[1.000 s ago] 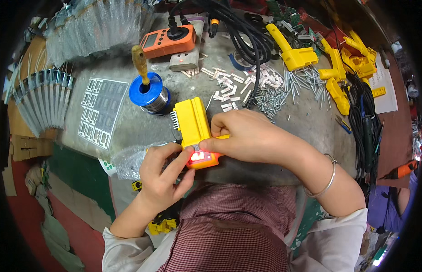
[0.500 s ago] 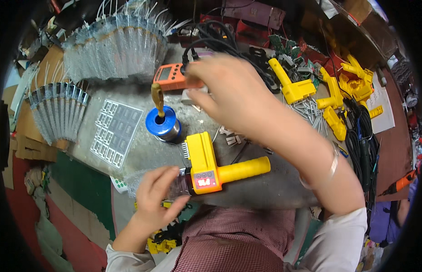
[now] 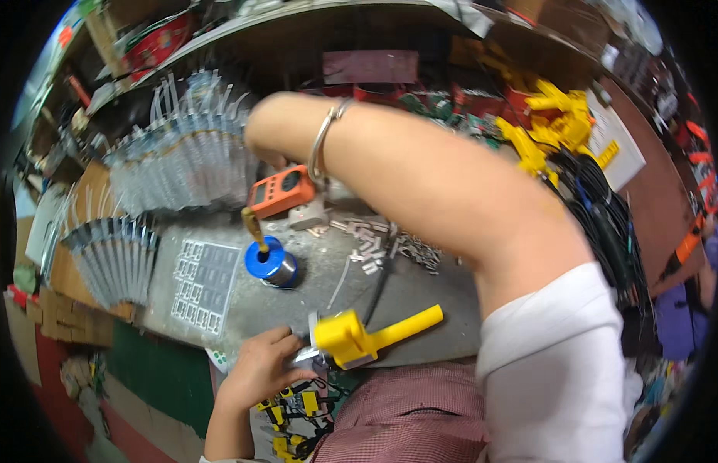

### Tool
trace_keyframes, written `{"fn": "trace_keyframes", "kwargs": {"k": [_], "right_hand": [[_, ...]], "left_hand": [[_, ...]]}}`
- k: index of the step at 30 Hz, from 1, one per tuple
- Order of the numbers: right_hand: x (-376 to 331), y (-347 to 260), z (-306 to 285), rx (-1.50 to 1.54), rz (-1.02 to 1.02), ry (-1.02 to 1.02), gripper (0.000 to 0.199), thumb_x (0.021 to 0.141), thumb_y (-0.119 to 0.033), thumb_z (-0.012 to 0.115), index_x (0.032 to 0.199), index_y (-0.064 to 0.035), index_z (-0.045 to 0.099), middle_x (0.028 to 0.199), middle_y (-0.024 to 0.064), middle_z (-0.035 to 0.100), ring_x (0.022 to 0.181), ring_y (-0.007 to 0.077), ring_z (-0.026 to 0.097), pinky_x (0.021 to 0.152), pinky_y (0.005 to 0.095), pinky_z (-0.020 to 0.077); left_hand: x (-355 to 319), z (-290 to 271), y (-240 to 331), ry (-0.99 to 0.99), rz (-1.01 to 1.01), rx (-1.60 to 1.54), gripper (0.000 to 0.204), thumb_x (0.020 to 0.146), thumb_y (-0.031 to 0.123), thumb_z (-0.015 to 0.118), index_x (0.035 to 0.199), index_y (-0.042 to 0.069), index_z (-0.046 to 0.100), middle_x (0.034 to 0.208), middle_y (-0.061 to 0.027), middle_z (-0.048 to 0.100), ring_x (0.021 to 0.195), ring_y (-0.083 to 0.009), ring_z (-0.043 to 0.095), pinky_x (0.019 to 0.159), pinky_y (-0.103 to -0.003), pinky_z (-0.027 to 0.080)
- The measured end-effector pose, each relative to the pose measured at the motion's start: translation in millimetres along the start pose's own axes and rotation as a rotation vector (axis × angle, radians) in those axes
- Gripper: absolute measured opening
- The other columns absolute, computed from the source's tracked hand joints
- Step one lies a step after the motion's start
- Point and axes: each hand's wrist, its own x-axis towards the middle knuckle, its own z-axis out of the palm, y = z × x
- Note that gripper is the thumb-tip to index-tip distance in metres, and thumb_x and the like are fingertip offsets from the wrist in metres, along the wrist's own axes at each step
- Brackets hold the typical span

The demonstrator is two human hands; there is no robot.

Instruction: Assembling and soldering internal components and the housing of a yellow electronic device.

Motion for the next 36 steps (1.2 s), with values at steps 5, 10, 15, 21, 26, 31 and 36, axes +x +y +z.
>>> {"fn": "trace_keyframes", "kwargs": {"k": [5,10,15,21,26,31,36], "right_hand": [[-100,85,-59,0.345,-0.196,-0.095,0.032,0.085,-0.029,0.069,0.099,-0.0011,0.073,0.079,0.0122,0.072,0.073,0.0225,0.069,0.066,0.038,0.0531],[-266,86,-51,0.103,0.487,0.34,0.029,0.092,-0.028,0.062,0.102,-0.0019,0.071,0.079,0.009,0.069,0.07,0.0184,0.061,0.066,0.0352,0.0509],[-311,208,119,0.351,0.365,0.34,0.03,0.091,-0.023,0.066,0.111,-0.0001,0.069,0.096,0.0123,0.072,0.086,0.0223,0.068,0.081,0.0353,0.0525],[-372,210,306,0.591,0.938,0.255,0.048,0.096,-0.031,0.06,0.133,-0.0007,0.056,0.099,0.0153,0.07,0.091,0.0225,0.067,0.084,0.0348,0.0507],[-352,174,339,0.158,0.813,0.723,0.039,0.09,-0.022,0.064,0.125,-0.0035,0.062,0.116,0.0204,0.063,0.112,0.0367,0.058,0.098,0.0407,0.0452],[-289,38,269,0.851,0.214,0.576,0.025,0.088,-0.02,0.067,0.107,-0.0036,0.067,0.104,0.0143,0.066,0.1,0.0322,0.062,0.09,0.0391,0.0487],[-281,-10,267,0.986,-0.07,0.488,0.014,0.085,-0.015,0.066,0.095,-0.0052,0.066,0.089,0.0105,0.063,0.086,0.0315,0.061,0.076,0.0408,0.0496]], "left_hand": [[-4,5,31,0.078,0.059,0.099,0.036,0.06,0.003,0.075,0.095,0.007,0.065,0.076,-0.0093,0.053,0.071,-0.0299,0.059,0.059,-0.042,0.046],[21,22,38,0.298,0.278,0.196,0.036,0.06,-0.004,0.066,0.095,0.002,0.061,0.071,-0.0085,0.049,0.063,-0.0269,0.054,0.052,-0.039,0.042],[47,65,34,0.39,0.379,0.432,0.029,0.074,0.016,0.068,0.101,0.006,0.062,0.073,-0.0033,0.048,0.063,-0.0188,0.053,0.05,-0.031,0.042],[50,31,57,-0.01,0.129,0.004,0.063,0.06,0.017,0.085,0.118,0.009,0.06,0.094,-0.0087,0.054,0.087,-0.0303,0.054,0.071,-0.042,0.046],[42,58,61,0.282,0.129,0.11,0.048,0.062,0.011,0.083,0.107,0.007,0.066,0.091,-0.008,0.059,0.08,-0.0276,0.057,0.066,-0.038,0.048],[32,82,103,0.433,0.093,0.067,0.042,0.061,-0.005,0.075,0.102,0.001,0.068,0.096,-0.014,0.065,0.081,-0.0286,0.063,0.069,-0.037,0.051],[40,106,133,0.405,0.097,0.081,0.047,0.061,-0.002,0.076,0.107,-0.001,0.067,0.11,-0.0146,0.068,0.089,-0.0297,0.066,0.076,-0.036,0.054]]}}
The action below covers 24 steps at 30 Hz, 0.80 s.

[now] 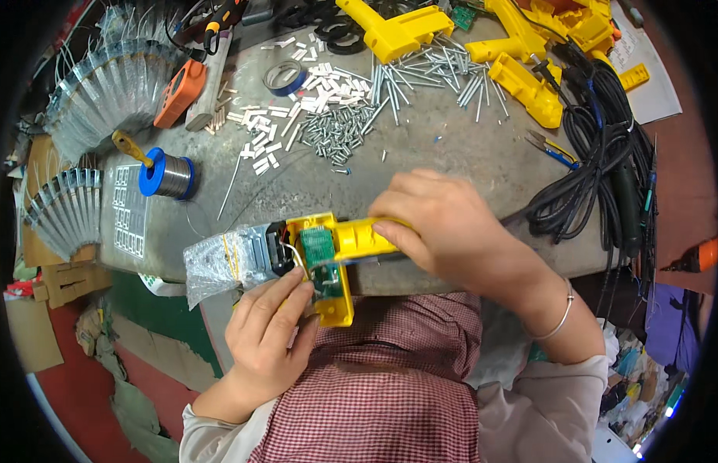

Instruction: Assembling and soldering internal components and the housing of a yellow electronic device.

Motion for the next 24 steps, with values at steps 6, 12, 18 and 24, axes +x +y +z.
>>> {"fn": "trace_keyframes", "kwargs": {"k": [6,12,18,24], "right_hand": [[-9,-12,14,0.005,0.009,0.04,0.01,0.081,-0.008,0.066,0.091,-0.0056,0.064,0.085,0.0088,0.058,0.08,0.0295,0.058,0.069,0.0393,0.0485],[12,-30,31,-0.012,-0.134,0.137,0.015,0.077,-0.01,0.068,0.091,-0.0068,0.066,0.089,0.0064,0.058,0.084,0.0259,0.056,0.07,0.037,0.0466],[27,-35,49,0.008,-0.209,0.094,0.014,0.077,-0.013,0.066,0.089,-0.0078,0.069,0.09,0.0053,0.057,0.088,0.0241,0.054,0.074,0.0356,0.0437],[29,-35,48,0.001,-0.252,0.0,0.02,0.074,-0.008,0.066,0.094,-0.0086,0.07,0.092,0.0075,0.057,0.087,0.0248,0.055,0.072,0.036,0.0407]], "left_hand": [[0,7,13,-0.18,0.09,0.247,0.038,0.073,0.013,0.069,0.11,0.002,0.067,0.117,-0.0131,0.067,0.103,-0.0251,0.064,0.077,-0.034,0.046],[6,2,28,-0.253,0.072,0.412,0.031,0.081,0.015,0.063,0.109,0.003,0.066,0.119,-0.0145,0.066,0.11,-0.0271,0.063,0.081,-0.035,0.045],[4,10,27,-0.265,0.037,0.339,0.031,0.084,0.016,0.063,0.11,0.001,0.065,0.119,-0.0202,0.063,0.111,-0.0296,0.063,0.082,-0.037,0.046],[0,10,23,-0.237,0.042,0.309,0.032,0.083,0.016,0.063,0.112,0.0,0.065,0.117,-0.0194,0.063,0.108,-0.0286,0.064,0.081,-0.036,0.046]]}}
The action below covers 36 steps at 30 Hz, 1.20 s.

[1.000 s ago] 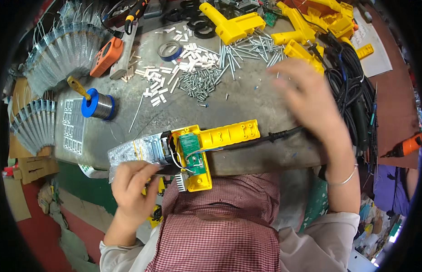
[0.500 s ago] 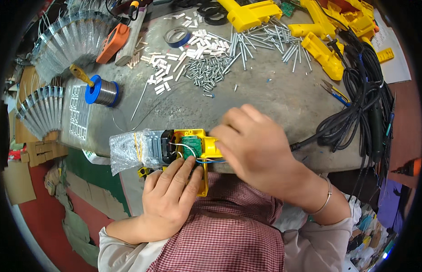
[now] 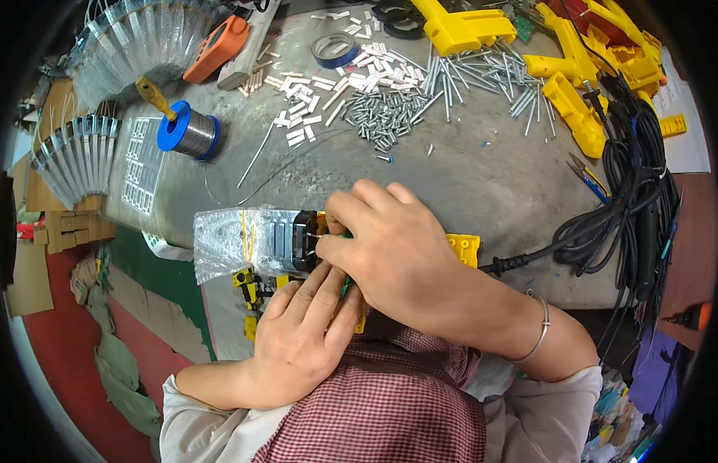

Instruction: Assembling and soldering internal components and the housing of a yellow electronic device.

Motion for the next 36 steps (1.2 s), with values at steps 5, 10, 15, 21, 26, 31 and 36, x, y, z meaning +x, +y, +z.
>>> {"fn": "trace_keyframes", "kwargs": {"k": [5,10,15,21,26,31,36], "right_hand": [[2,3,-1,-0.043,-0.017,0.0,0.014,0.074,-0.018,0.062,0.081,-0.0082,0.07,0.093,0.0052,0.056,0.091,0.0221,0.054,0.075,0.0354,0.0422],[5,7,-4,-0.132,-0.167,-0.049,0.017,0.076,-0.02,0.06,0.082,-0.0071,0.07,0.094,0.0062,0.057,0.093,0.0224,0.054,0.076,0.0349,0.0432],[4,12,-8,-0.045,-0.15,-0.104,0.015,0.075,-0.017,0.062,0.082,-0.0056,0.069,0.097,0.0068,0.059,0.095,0.0236,0.056,0.076,0.0347,0.0438],[1,13,2,0.173,-0.005,0.051,0.017,0.069,-0.006,0.068,0.086,-0.0027,0.069,0.092,0.0082,0.063,0.087,0.0259,0.06,0.073,0.0365,0.0496],[-1,10,1,0.142,-0.016,0.104,0.019,0.072,-0.004,0.066,0.09,-0.0022,0.068,0.086,0.0075,0.063,0.084,0.0256,0.062,0.07,0.0356,0.0514],[1,2,-7,0.161,0.134,0.072,0.018,0.072,-0.005,0.066,0.09,-0.0047,0.068,0.089,0.0062,0.062,0.082,0.0238,0.061,0.069,0.0346,0.0512],[0,4,-1,0.009,0.042,0.062,0.02,0.07,-0.01,0.067,0.089,-0.0076,0.069,0.092,0.0038,0.059,0.084,0.0203,0.059,0.067,0.0325,0.0497]], "left_hand": [[-2,-2,2,0.023,-0.016,0.024,0.033,0.081,0.015,0.063,0.112,0.002,0.066,0.117,-0.0172,0.064,0.106,-0.0268,0.064,0.08,-0.035,0.046],[-2,-6,1,-0.044,-0.031,0.051,0.034,0.083,0.016,0.058,0.115,0.004,0.064,0.117,-0.0163,0.064,0.108,-0.0261,0.062,0.083,-0.039,0.044],[2,-6,1,-0.077,-0.008,0.111,0.033,0.084,0.017,0.057,0.113,0.004,0.064,0.116,-0.0162,0.064,0.112,-0.0278,0.061,0.084,-0.04,0.044],[5,-1,-2,-0.053,0.028,0.13,0.034,0.085,0.018,0.055,0.112,0.0,0.062,0.116,-0.0176,0.063,0.116,-0.0321,0.059,0.085,-0.039,0.046],[5,-4,-4,-0.088,0.034,0.133,0.033,0.083,0.016,0.059,0.112,0.002,0.063,0.117,-0.0173,0.062,0.115,-0.0321,0.06,0.085,-0.041,0.048],[4,-4,-5,-0.1,0.026,0.067,0.034,0.082,0.015,0.058,0.113,0.002,0.063,0.119,-0.0189,0.061,0.114,-0.0308,0.06,0.084,-0.038,0.048],[6,-2,-6,-0.085,0.034,0.066,0.036,0.081,0.015,0.06,0.113,0.001,0.063,0.122,-0.0203,0.06,0.112,-0.0309,0.062,0.082,-0.034,0.05]]}}
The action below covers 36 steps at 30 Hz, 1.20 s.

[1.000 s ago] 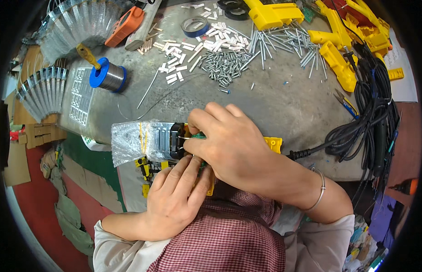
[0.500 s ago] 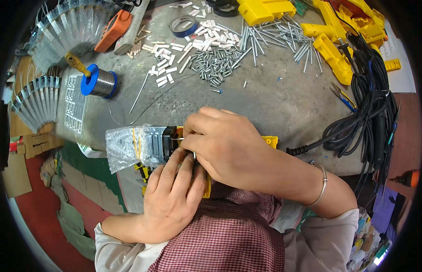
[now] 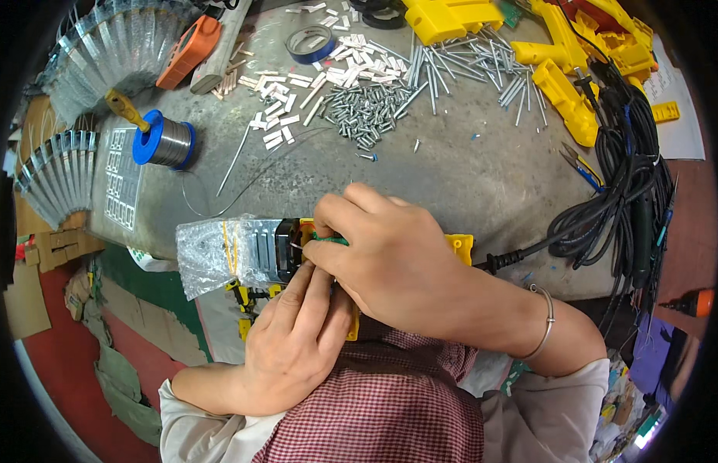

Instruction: Assembling and soldering internal components and the housing of a yellow electronic device.

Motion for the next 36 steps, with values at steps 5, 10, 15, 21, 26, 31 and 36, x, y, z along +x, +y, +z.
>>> {"fn": "trace_keyframes", "kwargs": {"k": [5,10,15,21,26,31,36], "right_hand": [[3,0,-3,-0.075,-0.038,-0.116,0.021,0.07,-0.013,0.065,0.089,-0.005,0.07,0.091,0.0031,0.057,0.087,0.0193,0.057,0.067,0.0316,0.0487],[3,5,-3,0.027,-0.022,-0.055,0.019,0.072,-0.01,0.063,0.09,-0.0032,0.067,0.091,0.0063,0.056,0.084,0.0226,0.057,0.065,0.0337,0.0484],[6,6,1,0.114,0.04,0.015,0.016,0.075,-0.006,0.062,0.09,-0.0024,0.065,0.09,0.009,0.055,0.081,0.0257,0.056,0.062,0.0356,0.0484],[10,6,0,0.088,0.021,-0.026,0.012,0.075,-0.008,0.062,0.085,-0.0026,0.064,0.089,0.0088,0.053,0.081,0.0244,0.056,0.06,0.0357,0.0485],[12,1,-4,-0.054,0.005,-0.134,0.015,0.076,-0.016,0.059,0.079,-0.0016,0.061,0.09,0.0084,0.053,0.083,0.0227,0.056,0.06,0.0329,0.0498],[11,-2,-3,-0.143,-0.025,-0.121,0.023,0.075,-0.013,0.065,0.097,-0.0048,0.068,0.089,0.0054,0.055,0.081,0.0214,0.058,0.061,0.0325,0.0499],[7,-4,-7,-0.105,-0.072,-0.112,0.023,0.075,-0.016,0.063,0.096,-0.0082,0.07,0.092,0.0039,0.056,0.084,0.0198,0.057,0.063,0.031,0.049]], "left_hand": [[-1,3,-1,0.055,-0.005,-0.04,0.034,0.083,0.015,0.061,0.114,0.001,0.063,0.123,-0.0217,0.06,0.11,-0.0316,0.064,0.079,-0.033,0.052],[1,1,-2,0.004,0.001,-0.013,0.034,0.083,0.014,0.062,0.114,0.001,0.063,0.12,-0.021,0.061,0.108,-0.0318,0.064,0.076,-0.033,0.053],[0,6,-5,0.056,0.056,0.013,0.034,0.083,0.018,0.054,0.109,-0.003,0.06,0.116,-0.0235,0.061,0.108,-0.0311,0.064,0.075,-0.029,0.052],[0,10,-6,0.117,0.034,0.001,0.033,0.083,0.017,0.054,0.109,-0.002,0.061,0.117,-0.0244,0.062,0.107,-0.0302,0.064,0.073,-0.029,0.052],[1,7,-8,0.074,0.051,0.007,0.032,0.084,0.017,0.054,0.109,-0.001,0.061,0.116,-0.0236,0.064,0.107,-0.0285,0.064,0.072,-0.031,0.05],[0,9,-7,0.101,0.034,0.034,0.032,0.083,0.017,0.054,0.11,-0.001,0.061,0.114,-0.0216,0.065,0.106,-0.028,0.064,0.072,-0.031,0.049],[-1,9,-6,0.106,0.043,0.036,0.032,0.084,0.016,0.054,0.109,-0.001,0.062,0.113,-0.0214,0.064,0.105,-0.0287,0.064,0.072,-0.032,0.049]]}}
